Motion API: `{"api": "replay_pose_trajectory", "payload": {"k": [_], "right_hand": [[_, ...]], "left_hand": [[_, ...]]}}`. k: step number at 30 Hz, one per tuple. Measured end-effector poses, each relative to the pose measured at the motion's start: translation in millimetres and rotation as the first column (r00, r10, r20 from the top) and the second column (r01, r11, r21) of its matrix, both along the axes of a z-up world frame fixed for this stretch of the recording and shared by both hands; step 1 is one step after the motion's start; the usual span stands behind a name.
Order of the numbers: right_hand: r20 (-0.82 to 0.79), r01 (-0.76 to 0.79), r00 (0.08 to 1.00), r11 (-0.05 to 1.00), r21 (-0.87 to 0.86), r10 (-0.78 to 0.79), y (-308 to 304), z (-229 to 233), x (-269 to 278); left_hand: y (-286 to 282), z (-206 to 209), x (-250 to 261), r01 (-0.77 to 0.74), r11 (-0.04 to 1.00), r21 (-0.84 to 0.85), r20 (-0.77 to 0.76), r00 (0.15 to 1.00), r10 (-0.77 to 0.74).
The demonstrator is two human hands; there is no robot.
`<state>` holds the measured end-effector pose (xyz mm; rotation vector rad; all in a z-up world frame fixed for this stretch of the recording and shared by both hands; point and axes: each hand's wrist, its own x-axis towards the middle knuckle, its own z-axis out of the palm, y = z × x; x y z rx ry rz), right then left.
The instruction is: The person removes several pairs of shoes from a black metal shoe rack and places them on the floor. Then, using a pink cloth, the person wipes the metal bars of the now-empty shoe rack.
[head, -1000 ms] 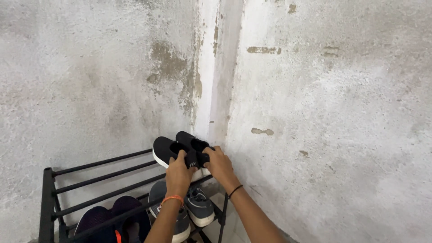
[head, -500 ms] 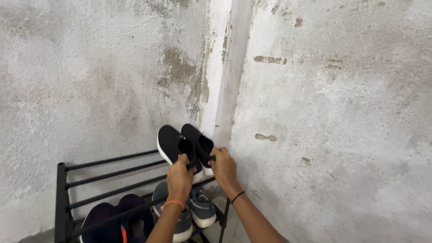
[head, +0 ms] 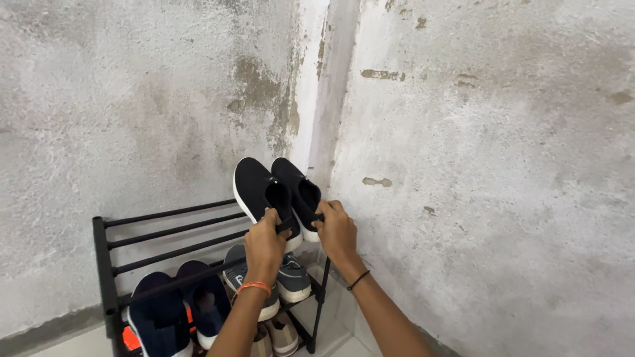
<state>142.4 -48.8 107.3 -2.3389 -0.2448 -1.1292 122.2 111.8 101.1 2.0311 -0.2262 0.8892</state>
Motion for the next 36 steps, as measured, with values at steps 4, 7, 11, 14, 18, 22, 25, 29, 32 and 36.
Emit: {"api": "replay_pose_trajectory", "payload": {"k": [4, 7, 11, 14, 18, 22, 25, 29, 32, 36], "right_hand": [[0.021, 0.010, 1.000, 1.000, 0.020, -0.010, -7, -5, -17], [0.009, 0.013, 1.000, 0.999, 0.031, -0.013, -15, -10, -31], [0.011, 0.042, 0.999, 0.998, 0.039, -0.043, -32, -18, -55], [0.025, 0.080, 0.996, 0.996, 0.030, -0.081, -47, -24, -72], [0.059, 0.105, 0.993, 0.994, 0.031, -0.106, -68, -29, -88], [0.004, 0.149, 0.989, 0.986, 0.078, -0.149, -81, -37, -100], [0.034, 0.149, 0.988, 0.985, 0.082, -0.153, -91, -44, -109], [-0.014, 0.198, 0.980, 0.977, 0.081, -0.197, -104, -54, -120], [-0.047, 0.223, 0.974, 0.971, 0.086, -0.220, -115, -63, -131], [-0.071, 0.231, 0.972, 0.969, 0.088, -0.225, -127, -77, -147]], "left_hand": [[-7, -3, -17, 0.031, 1.000, 0.002, 0.020, 0.999, -0.031], [-15, -10, -30, 0.057, 0.998, -0.019, 0.067, 0.996, -0.056], [-29, -20, -46, 0.114, 0.993, -0.023, 0.106, 0.988, -0.110], [-40, -24, -57, 0.157, 0.987, -0.027, 0.112, 0.982, -0.153], [-53, -29, -69, 0.210, 0.977, -0.037, 0.082, 0.975, -0.206], [-68, -30, -76, 0.261, 0.964, -0.056, 0.067, 0.964, -0.257], [-79, -36, -82, 0.283, 0.958, -0.051, 0.082, 0.957, -0.278], [-96, -47, -87, 0.295, 0.955, -0.044, 0.044, 0.955, -0.293], [-108, -57, -90, 0.304, 0.952, -0.031, 0.056, 0.952, -0.302], [-125, -77, -99, 0.371, 0.925, -0.077, -0.004, 0.928, -0.373]]}}
